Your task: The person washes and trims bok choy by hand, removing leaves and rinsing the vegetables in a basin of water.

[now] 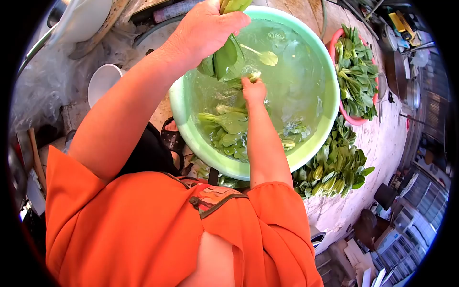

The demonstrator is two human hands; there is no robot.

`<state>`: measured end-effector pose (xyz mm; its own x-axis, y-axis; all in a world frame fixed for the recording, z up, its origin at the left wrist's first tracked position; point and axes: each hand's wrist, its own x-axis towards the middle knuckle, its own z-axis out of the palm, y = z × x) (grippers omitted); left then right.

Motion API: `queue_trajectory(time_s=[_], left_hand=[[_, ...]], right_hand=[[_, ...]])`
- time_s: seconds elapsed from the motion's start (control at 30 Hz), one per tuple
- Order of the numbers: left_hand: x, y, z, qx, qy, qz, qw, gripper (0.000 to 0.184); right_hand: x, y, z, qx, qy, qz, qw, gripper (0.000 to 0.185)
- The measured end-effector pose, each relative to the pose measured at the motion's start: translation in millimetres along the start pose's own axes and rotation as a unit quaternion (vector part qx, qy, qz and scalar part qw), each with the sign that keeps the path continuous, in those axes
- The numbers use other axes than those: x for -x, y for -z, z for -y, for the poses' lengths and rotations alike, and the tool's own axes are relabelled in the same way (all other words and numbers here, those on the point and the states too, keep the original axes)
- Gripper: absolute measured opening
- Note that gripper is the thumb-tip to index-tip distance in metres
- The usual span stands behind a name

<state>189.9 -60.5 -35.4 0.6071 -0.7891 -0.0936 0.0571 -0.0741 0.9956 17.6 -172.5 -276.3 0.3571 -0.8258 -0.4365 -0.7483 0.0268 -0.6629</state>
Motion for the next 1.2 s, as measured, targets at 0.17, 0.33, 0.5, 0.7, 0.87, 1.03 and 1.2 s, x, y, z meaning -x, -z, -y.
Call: queue_trajectory(time_s=[0.17, 0.33, 0.5, 0.7, 0.87, 1.03, 1.2], left_hand=[[3, -8, 10, -0.165, 0.068, -0.023, 0.984, 0.031], [12, -24, 14, -0.189, 0.134, 0.080, 0.970, 0.042], [28, -56, 22, -0.109, 0.147, 0.204, 0.962, 0.046], [55, -70, 4, 0.089, 0.188, 0.240, 0.948, 0.045], [85, -86, -4, 0.141, 0.187, 0.303, 0.924, 0.045], [97, -96, -1, 0.222, 0.259, 0.357, 0.870, 0.041], [109, -97, -11, 0.211, 0.245, 0.429, 0.843, 0.037]], right_hand=[[34, 42, 20, -0.042, 0.051, 0.041, 0.997, 0.039], [100, 123, 93, -0.229, 0.065, 0.142, 0.961, 0.027], [145, 157, 120, -0.388, 0.070, 0.202, 0.897, 0.029], [180, 176, 115, -0.347, 0.104, 0.147, 0.920, 0.026], [207, 188, 113, -0.176, 0.141, 0.065, 0.972, 0.024], [226, 232, 116, -0.019, 0.127, 0.134, 0.983, 0.036], [228, 250, 104, -0.238, 0.138, 0.082, 0.958, 0.049]])
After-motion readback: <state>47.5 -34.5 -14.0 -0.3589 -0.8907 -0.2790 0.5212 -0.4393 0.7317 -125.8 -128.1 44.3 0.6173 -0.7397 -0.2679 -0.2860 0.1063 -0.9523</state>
